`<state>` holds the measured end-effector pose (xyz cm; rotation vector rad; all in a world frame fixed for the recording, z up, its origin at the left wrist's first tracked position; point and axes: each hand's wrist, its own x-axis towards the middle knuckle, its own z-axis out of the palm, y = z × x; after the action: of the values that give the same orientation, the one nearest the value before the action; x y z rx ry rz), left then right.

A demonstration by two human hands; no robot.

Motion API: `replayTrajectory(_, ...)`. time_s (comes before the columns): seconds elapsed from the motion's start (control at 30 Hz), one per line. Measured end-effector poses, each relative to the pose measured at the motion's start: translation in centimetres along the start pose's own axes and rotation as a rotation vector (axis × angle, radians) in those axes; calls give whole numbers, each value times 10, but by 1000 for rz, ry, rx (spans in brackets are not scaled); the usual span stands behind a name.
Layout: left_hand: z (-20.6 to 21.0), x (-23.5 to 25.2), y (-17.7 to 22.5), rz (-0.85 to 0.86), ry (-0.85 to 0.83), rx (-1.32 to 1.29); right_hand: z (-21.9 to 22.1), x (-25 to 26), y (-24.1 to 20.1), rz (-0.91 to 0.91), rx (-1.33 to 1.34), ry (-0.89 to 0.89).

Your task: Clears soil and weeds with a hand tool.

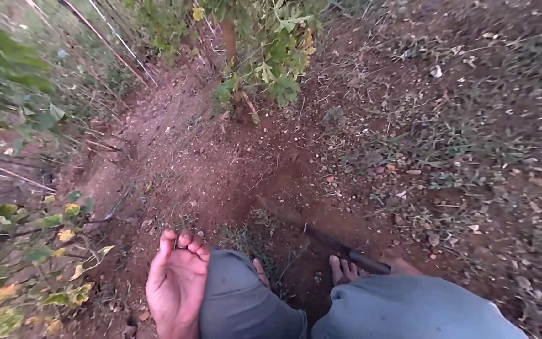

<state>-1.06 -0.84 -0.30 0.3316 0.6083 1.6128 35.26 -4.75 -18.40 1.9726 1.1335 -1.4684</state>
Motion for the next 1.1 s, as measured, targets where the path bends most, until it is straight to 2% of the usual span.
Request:
replayTrajectory(0.03,1,-1,0,0,0,-5,0,20,29,-206,156,92)
replayTrajectory(0.07,1,-2,0,0,-4,-7,2,36,45,-307,316,126)
replayTrajectory(0.1,1,-3,0,3,-9,-6,8,44,45,-310,507,138)
replayTrajectory(0.17,2,-5,1,14,-14,-11,27,49,18,-183,907,161)
replayTrajectory(0.23,2,-5,1,18,-23,-15,50,58,-9,-133,1133,145)
replayTrajectory(0.3,3,-4,-2,7,-24,-8,63,71,-18,-160,947,12)
replayTrajectory(0.37,6,-2,-6,-6,-2,20,55,77,-25,-176,613,-134)
replayTrajectory(0.4,8,-1,-6,-16,6,36,45,79,-27,-197,546,-156)
replayTrajectory(0.53,6,-4,-4,-47,16,42,-25,85,-10,-258,586,-73)
replayTrajectory(0.63,1,-6,5,-46,3,56,-65,95,-30,-241,778,14)
replayTrajectory(0.7,-1,-5,9,-30,10,57,-66,112,-56,-243,967,86)
replayTrajectory(0.77,-1,-4,8,-12,20,56,-45,131,-80,-243,1074,109)
replayTrajectory(0.83,1,-3,7,-8,19,67,-9,134,-91,-247,983,14)
replayTrajectory(0.93,2,2,0,-33,22,85,18,121,-76,-251,599,-247)
replayTrajectory(1.0,2,6,-2,-51,39,100,2,111,-65,-280,485,-310)
replayTrajectory(1.1,3,9,-6,-82,40,92,-38,101,-42,-298,484,-270)
